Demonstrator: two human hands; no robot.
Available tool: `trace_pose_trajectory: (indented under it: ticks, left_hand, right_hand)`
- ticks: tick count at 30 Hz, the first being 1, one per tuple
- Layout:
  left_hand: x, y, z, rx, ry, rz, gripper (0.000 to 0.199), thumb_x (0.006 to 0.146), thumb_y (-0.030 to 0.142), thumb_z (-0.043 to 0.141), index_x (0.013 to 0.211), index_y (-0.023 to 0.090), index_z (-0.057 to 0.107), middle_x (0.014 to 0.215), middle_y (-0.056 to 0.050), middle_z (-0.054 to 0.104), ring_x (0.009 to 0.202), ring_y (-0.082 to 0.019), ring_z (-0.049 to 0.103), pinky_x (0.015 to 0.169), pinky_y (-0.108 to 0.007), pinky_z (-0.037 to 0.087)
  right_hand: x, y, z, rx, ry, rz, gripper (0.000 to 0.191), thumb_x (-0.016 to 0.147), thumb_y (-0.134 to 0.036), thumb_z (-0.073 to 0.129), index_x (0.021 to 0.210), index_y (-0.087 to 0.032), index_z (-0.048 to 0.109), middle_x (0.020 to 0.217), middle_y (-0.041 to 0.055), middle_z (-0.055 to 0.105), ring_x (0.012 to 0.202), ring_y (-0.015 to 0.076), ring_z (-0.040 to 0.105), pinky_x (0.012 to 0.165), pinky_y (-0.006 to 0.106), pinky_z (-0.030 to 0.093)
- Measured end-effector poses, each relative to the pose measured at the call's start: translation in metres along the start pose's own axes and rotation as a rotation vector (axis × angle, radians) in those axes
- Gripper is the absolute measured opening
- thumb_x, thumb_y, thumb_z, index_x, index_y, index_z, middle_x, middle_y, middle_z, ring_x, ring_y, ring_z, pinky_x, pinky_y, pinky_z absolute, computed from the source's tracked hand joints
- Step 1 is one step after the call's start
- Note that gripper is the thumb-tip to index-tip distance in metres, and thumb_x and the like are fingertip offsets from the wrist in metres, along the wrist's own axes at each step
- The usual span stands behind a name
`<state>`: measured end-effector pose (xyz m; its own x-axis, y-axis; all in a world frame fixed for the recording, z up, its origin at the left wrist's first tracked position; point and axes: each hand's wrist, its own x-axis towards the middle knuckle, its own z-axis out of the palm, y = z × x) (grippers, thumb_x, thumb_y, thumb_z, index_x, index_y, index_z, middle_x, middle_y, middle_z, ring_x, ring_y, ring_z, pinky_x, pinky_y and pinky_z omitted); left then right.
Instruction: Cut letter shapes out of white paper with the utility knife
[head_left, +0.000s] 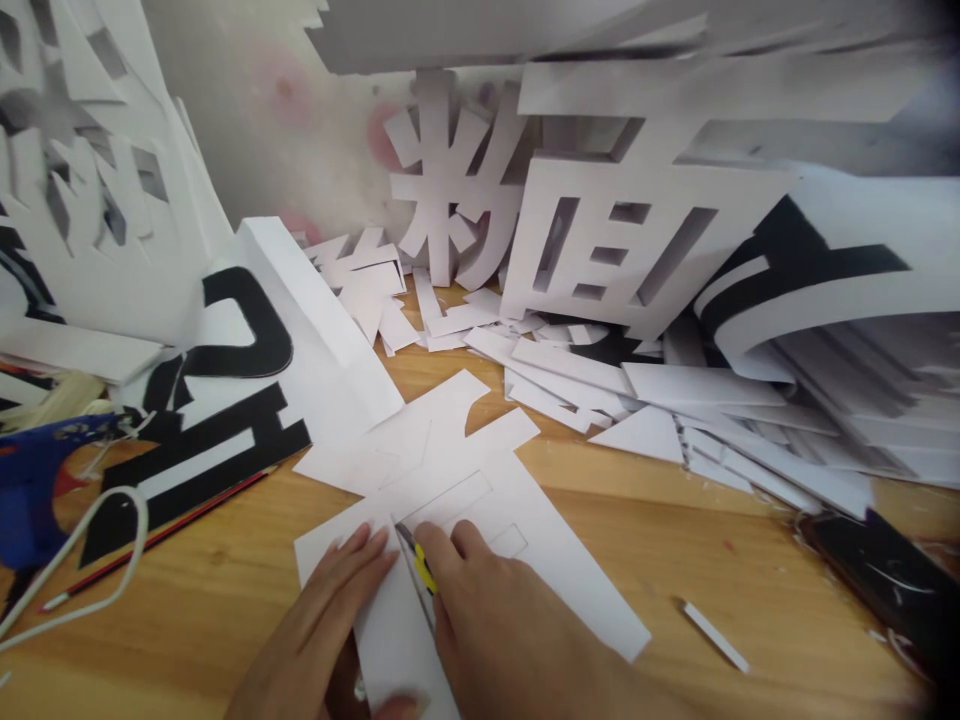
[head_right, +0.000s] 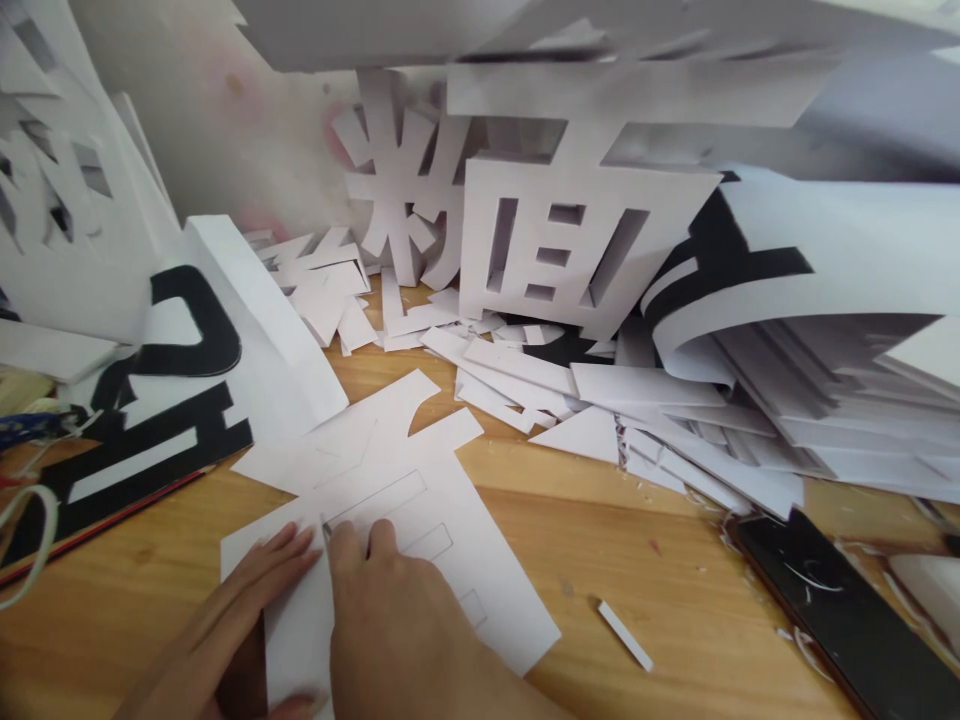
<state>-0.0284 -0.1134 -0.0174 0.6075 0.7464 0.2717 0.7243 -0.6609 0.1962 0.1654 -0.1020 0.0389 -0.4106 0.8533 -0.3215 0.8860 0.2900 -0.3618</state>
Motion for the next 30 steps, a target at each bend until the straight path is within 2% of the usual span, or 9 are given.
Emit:
trace_pose_trajectory:
  ticks: [3, 6, 10, 17, 20, 24, 30]
  left_hand:
    - [0.000, 0.001, -0.001, -0.017, -0.001, -0.008, 0.078, 0.070, 0.039, 0.065, 0.137, 0.021, 0.030, 0.130, -0.012, 0.053, 0.112, -0.033, 0.055, 0.079, -0.044, 0.057]
    - [-0.001, 0.002, -0.001, -0.029, -0.009, -0.025, 0.077, 0.070, 0.036, 0.065, 0.136, 0.020, 0.031, 0.131, -0.013, 0.052, 0.113, -0.033, 0.054, 0.080, -0.044, 0.056]
    - [-0.003, 0.002, 0.001, -0.033, -0.026, -0.051, 0.076, 0.070, 0.034, 0.065, 0.136, 0.021, 0.031, 0.133, -0.013, 0.049, 0.115, -0.033, 0.052, 0.082, -0.046, 0.054]
    - [-0.002, 0.003, 0.000, -0.048, -0.016, -0.055, 0.078, 0.069, 0.032, 0.065, 0.137, 0.020, 0.029, 0.132, -0.014, 0.051, 0.113, -0.034, 0.053, 0.081, -0.047, 0.054]
    - [-0.003, 0.003, -0.001, -0.058, -0.042, -0.061, 0.082, 0.069, 0.034, 0.066, 0.139, 0.020, 0.026, 0.135, -0.014, 0.047, 0.116, -0.033, 0.051, 0.084, -0.045, 0.053]
    - [-0.003, 0.001, 0.000, -0.070, -0.062, -0.061, 0.084, 0.069, 0.031, 0.066, 0.141, 0.022, 0.022, 0.137, -0.012, 0.045, 0.117, -0.031, 0.050, 0.087, -0.043, 0.051]
    - [-0.002, 0.000, -0.001, -0.084, -0.069, -0.069, 0.084, 0.069, 0.030, 0.066, 0.141, 0.024, 0.023, 0.135, -0.011, 0.048, 0.117, -0.030, 0.050, 0.088, -0.042, 0.049]
  right_hand:
    - [-0.001, -0.001, 0.001, -0.051, -0.009, -0.018, 0.045, 0.072, -0.008, 0.046, 0.116, -0.013, 0.048, 0.098, 0.0119, 0.058, 0.067, 0.0217, 0.061, 0.041, 0.029, 0.039]
    - [-0.003, -0.006, 0.001, -0.089, -0.042, -0.011, 0.059, 0.070, -0.007, 0.050, 0.128, -0.009, 0.041, 0.102, 0.0142, 0.059, 0.066, 0.0211, 0.062, 0.042, 0.029, 0.042]
    - [-0.001, -0.014, -0.002, -0.025, -0.036, 0.016, 0.071, 0.068, -0.010, 0.056, 0.135, -0.002, 0.033, 0.095, 0.0175, 0.062, 0.058, 0.0194, 0.061, 0.040, 0.029, 0.042]
    - [0.001, -0.019, -0.005, -0.084, -0.040, -0.018, 0.070, 0.069, -0.012, 0.055, 0.136, -0.007, 0.034, 0.092, 0.0154, 0.065, 0.060, 0.0182, 0.061, 0.041, 0.026, 0.043]
    - [0.002, -0.024, -0.004, -0.065, -0.047, -0.002, 0.064, 0.073, -0.012, 0.052, 0.135, -0.006, 0.036, 0.090, 0.0159, 0.064, 0.057, 0.0177, 0.061, 0.039, 0.025, 0.043]
    - [0.002, -0.027, 0.007, 0.013, 0.032, 0.034, 0.057, 0.077, -0.010, 0.048, 0.133, -0.006, 0.039, 0.089, 0.0151, 0.063, 0.055, 0.0171, 0.062, 0.039, 0.024, 0.044]
    - [0.002, -0.018, 0.023, -0.004, 0.117, 0.009, 0.059, 0.078, -0.012, 0.051, 0.134, -0.004, 0.036, 0.086, 0.0137, 0.064, 0.055, 0.0157, 0.063, 0.039, 0.022, 0.044]
